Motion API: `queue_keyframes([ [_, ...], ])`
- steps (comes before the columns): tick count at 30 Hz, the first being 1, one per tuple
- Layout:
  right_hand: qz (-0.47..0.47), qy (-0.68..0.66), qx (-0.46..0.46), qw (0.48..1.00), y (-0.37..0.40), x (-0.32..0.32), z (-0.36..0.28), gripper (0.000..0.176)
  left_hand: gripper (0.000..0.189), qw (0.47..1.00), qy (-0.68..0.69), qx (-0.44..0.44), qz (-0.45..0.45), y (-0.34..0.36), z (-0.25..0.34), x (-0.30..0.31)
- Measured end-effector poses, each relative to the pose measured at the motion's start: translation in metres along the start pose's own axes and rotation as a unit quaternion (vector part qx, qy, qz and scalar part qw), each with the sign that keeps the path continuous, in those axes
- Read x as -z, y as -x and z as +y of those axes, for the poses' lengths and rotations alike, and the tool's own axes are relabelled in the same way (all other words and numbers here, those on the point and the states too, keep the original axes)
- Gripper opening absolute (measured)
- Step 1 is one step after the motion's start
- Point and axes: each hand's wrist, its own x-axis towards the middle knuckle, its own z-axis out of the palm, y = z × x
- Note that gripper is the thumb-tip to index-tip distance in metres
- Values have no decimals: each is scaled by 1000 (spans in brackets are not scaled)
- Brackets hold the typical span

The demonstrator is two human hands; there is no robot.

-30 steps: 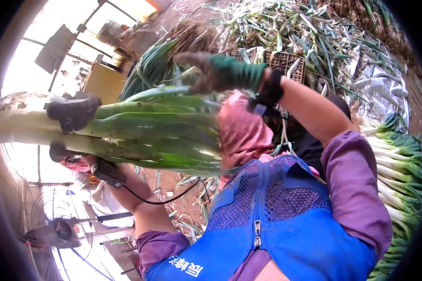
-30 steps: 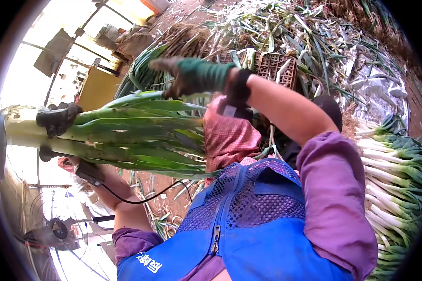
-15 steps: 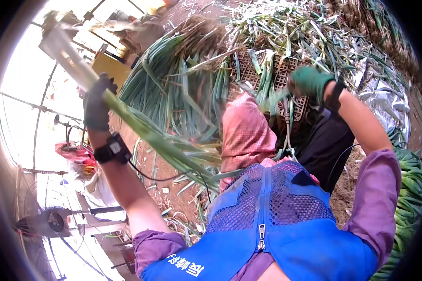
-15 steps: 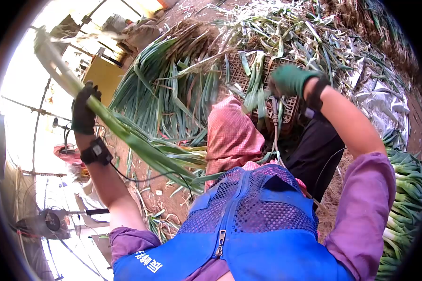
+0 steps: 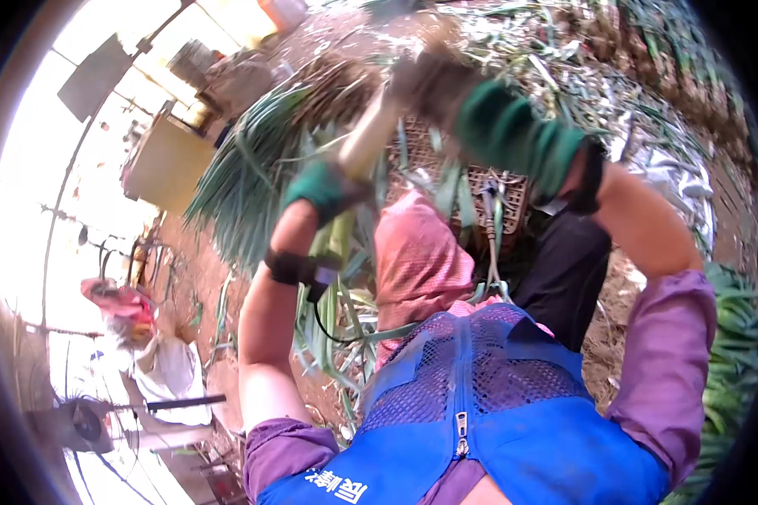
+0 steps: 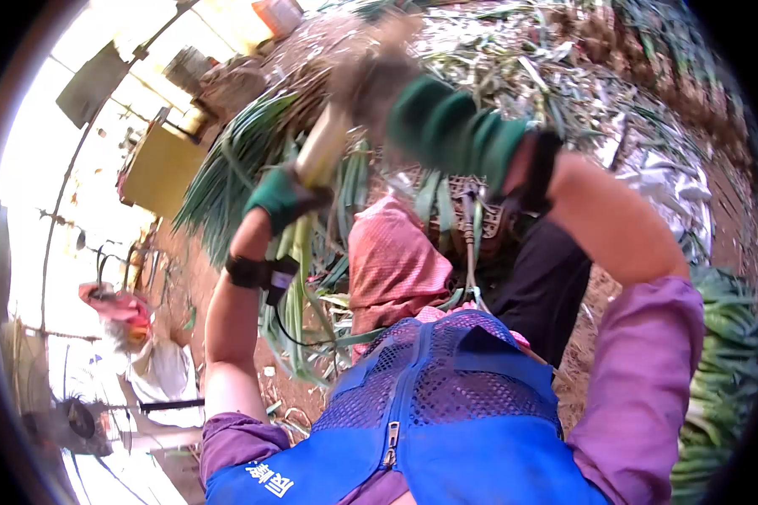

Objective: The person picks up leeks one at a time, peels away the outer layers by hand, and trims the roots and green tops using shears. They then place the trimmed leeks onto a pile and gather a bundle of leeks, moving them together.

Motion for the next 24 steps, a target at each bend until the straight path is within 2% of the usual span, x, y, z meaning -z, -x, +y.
queue_keyframes([
  [1,-60,26,14,998,9,-10,-19,37,52,999,-31,-28,-35,0,18,-17],
  [3,-244,111,9,963,31,-4,-48,39,55,989,-80,-92,-81,14,62,-43],
  [4,-303,24,-42,952,37,2,-51,46,57,984,-96,-121,-92,25,83,-49],
  [5,-468,-86,-91,875,40,6,-50,51,57,975,-123,-132,-126,28,96,-60],
  [6,-606,-198,-140,758,44,13,-47,56,57,969,-143,-167,-112,33,104,-68],
  [8,-556,-368,-266,696,79,22,-50,53,54,956,-160,-213,-126,33,114,-76],
  [9,-524,-401,-288,695,91,30,-50,51,51,951,-168,-235,-114,34,123,-76],
  [10,-545,-337,-360,678,79,65,-54,51,49,946,-173,-261,-80,33,134,-74],
  [12,-429,-289,-397,758,108,86,-63,51,48,918,-226,-323,-30,25,156,-72],
  [13,-408,-287,-436,749,111,113,-65,48,49,899,-235,-369,-6,23,169,-70],
  [14,-339,-270,-470,769,118,138,-72,46,50,875,-238,-420,19,22,186,-67],
  [16,-224,-144,-532,804,137,183,-88,40,57,834,-258,-480,89,30,237,-55],
  [17,-164,-92,-591,785,149,201,-98,33,63,808,-235,-525,128,33,265,-49],
  [18,-95,-47,-589,801,164,224,-105,32,70,782,-209,-563,165,37,289,-43],
  [20,39,39,-558,828,190,267,-116,31,78,661,-130,-656,341,44,335,-34],
  [22,106,26,-653,749,207,331,-143,34,78,648,-92,-641,401,55,372,-29],
  [24,203,67,-658,722,243,381,-176,35,71,651,-24,-656,382,56,387,-32],
])
